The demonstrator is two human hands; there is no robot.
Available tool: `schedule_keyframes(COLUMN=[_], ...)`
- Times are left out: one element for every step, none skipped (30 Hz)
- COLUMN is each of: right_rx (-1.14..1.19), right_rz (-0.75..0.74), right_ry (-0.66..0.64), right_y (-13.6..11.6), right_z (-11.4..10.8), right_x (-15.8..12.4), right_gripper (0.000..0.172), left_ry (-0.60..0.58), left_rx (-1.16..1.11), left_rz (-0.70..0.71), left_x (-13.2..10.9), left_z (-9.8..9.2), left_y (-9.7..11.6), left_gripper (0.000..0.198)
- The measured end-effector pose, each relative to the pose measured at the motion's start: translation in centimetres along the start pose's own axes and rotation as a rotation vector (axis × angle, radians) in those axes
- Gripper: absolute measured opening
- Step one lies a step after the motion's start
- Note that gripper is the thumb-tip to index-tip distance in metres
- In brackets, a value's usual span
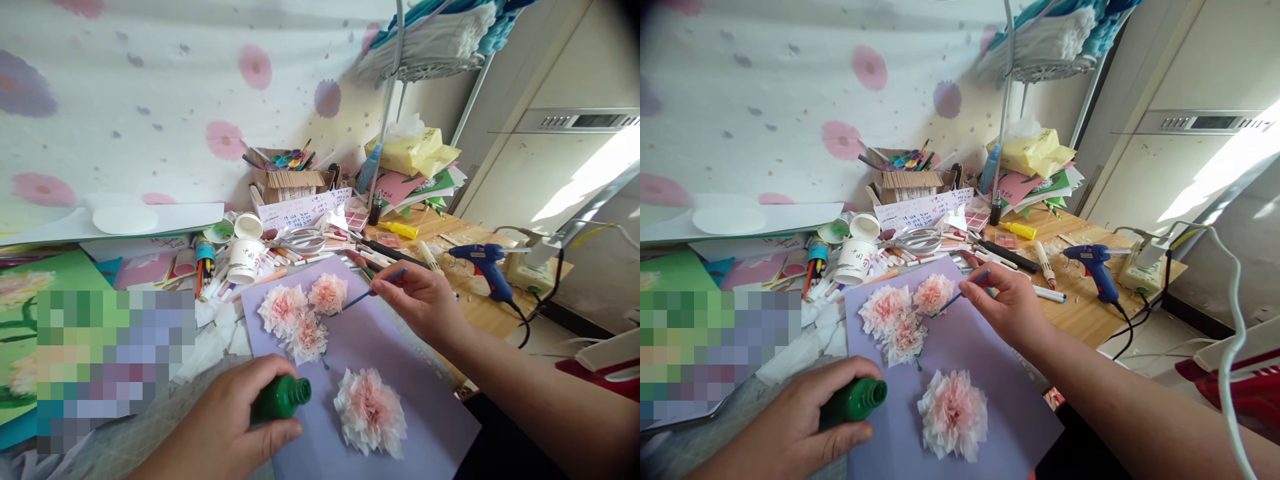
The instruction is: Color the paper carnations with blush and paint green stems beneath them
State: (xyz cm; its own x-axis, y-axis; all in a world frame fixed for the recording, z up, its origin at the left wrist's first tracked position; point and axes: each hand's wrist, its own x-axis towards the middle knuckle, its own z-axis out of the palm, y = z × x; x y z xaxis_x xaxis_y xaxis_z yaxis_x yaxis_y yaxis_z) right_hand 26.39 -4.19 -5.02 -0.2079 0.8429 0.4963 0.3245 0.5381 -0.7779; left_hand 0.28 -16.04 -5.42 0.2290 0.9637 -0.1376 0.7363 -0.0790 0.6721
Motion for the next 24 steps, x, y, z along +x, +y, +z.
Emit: schedule_keyframes(right_rx=[-0.017, -0.03, -0.039, -0.043, -0.045, -0.045, -0.046, -0.045, -0.042, -0.038, -0.036, -0.036, -0.038, -0.04, -0.042, -0.042, -0.035, -0.023, -0.006, 0.014, 0.035, 0.054, 0.065, 0.067], right_rz=[-0.007, -0.014, -0.025, -0.036, -0.046, -0.055, -0.06, -0.063, -0.069, -0.073, -0.074, -0.073, -0.071, -0.066, -0.061, -0.057, -0.055, -0.056, -0.058, -0.063, -0.07, -0.077, -0.083, -0.088], right_ry=[0.008, 0.009, 0.005, 0.0, -0.004, -0.003, -0.001, 0.001, 0.005, 0.006, 0.003, 0.001, 0.0, 0.0, 0.001, 0.002, 0.005, 0.009, 0.01, 0.012, 0.014, 0.017, 0.02, 0.023], right_y=[0.06, 0.11, 0.14, 0.16, 0.15, 0.12, 0.07, 0.01, -0.06, -0.11, -0.14, -0.16, -0.15, -0.13, -0.1, -0.08, -0.06, -0.06, -0.08, -0.11, -0.15, -0.18, -0.2, -0.2], right_z=[0.06, 0.12, 0.18, 0.25, 0.31, 0.36, 0.41, 0.44, 0.47, 0.49, 0.5, 0.5, 0.49, 0.47, 0.44, 0.41, 0.38, 0.35, 0.33, 0.32, 0.33, 0.35, 0.38, 0.41], right_x=[-0.06, -0.1, -0.13, -0.15, -0.16, -0.16, -0.16, -0.16, -0.16, -0.15, -0.15, -0.15, -0.15, -0.16, -0.17, -0.18, -0.18, -0.18, -0.17, -0.15, -0.12, -0.08, -0.04, 0.0], right_gripper=[0.015, 0.015, 0.016, 0.016, 0.016, 0.015, 0.015, 0.015, 0.015, 0.015, 0.015, 0.015, 0.015, 0.014, 0.014, 0.014, 0.014, 0.014, 0.014, 0.014, 0.014, 0.015, 0.015, 0.015], left_ry=[0.001, 0.001, 0.002, 0.002, 0.001, 0.001, 0.001, 0.001, -0.001, -0.003, -0.004, -0.006, -0.009, -0.009, -0.008, -0.007, -0.007, -0.009, -0.013, -0.019, -0.026, -0.033, -0.039, -0.043], left_rx=[-0.003, -0.006, -0.01, -0.013, -0.015, -0.018, -0.021, -0.023, -0.026, -0.028, -0.029, -0.031, -0.034, -0.038, -0.041, -0.042, -0.043, -0.042, -0.04, -0.039, -0.038, -0.037, -0.035, -0.032], left_rz=[0.0, 0.0, 0.0, -0.001, -0.003, -0.007, -0.012, -0.019, -0.027, -0.033, -0.035, -0.034, -0.033, -0.031, -0.031, -0.031, -0.033, -0.035, -0.036, -0.036, -0.037, -0.04, -0.041, -0.041], left_x=[0.0, 0.0, -0.01, -0.01, -0.01, -0.01, -0.01, -0.01, -0.01, -0.01, -0.01, -0.01, -0.01, 0.0, 0.0, 0.0, 0.01, 0.02, 0.03, 0.05, 0.07, 0.08, 0.1, 0.11], left_z=[0.01, 0.01, 0.0, -0.01, -0.04, -0.06, -0.09, -0.13, -0.16, -0.19, -0.22, -0.24, -0.25, -0.25, -0.24, -0.24, -0.23, -0.22, -0.22, -0.23, -0.24, -0.24, -0.25, -0.25], left_y=[0.03, 0.05, 0.09, 0.14, 0.21, 0.29, 0.38, 0.48, 0.57, 0.64, 0.69, 0.71, 0.71, 0.7, 0.67, 0.63, 0.59, 0.56, 0.53, 0.5, 0.47, 0.45, 0.43, 0.41], left_gripper=[0.023, 0.022, 0.021, 0.02, 0.02, 0.019, 0.02, 0.019, 0.019, 0.019, 0.02, 0.02, 0.02, 0.02, 0.02, 0.021, 0.021, 0.021, 0.021, 0.021, 0.022, 0.022, 0.022, 0.021])
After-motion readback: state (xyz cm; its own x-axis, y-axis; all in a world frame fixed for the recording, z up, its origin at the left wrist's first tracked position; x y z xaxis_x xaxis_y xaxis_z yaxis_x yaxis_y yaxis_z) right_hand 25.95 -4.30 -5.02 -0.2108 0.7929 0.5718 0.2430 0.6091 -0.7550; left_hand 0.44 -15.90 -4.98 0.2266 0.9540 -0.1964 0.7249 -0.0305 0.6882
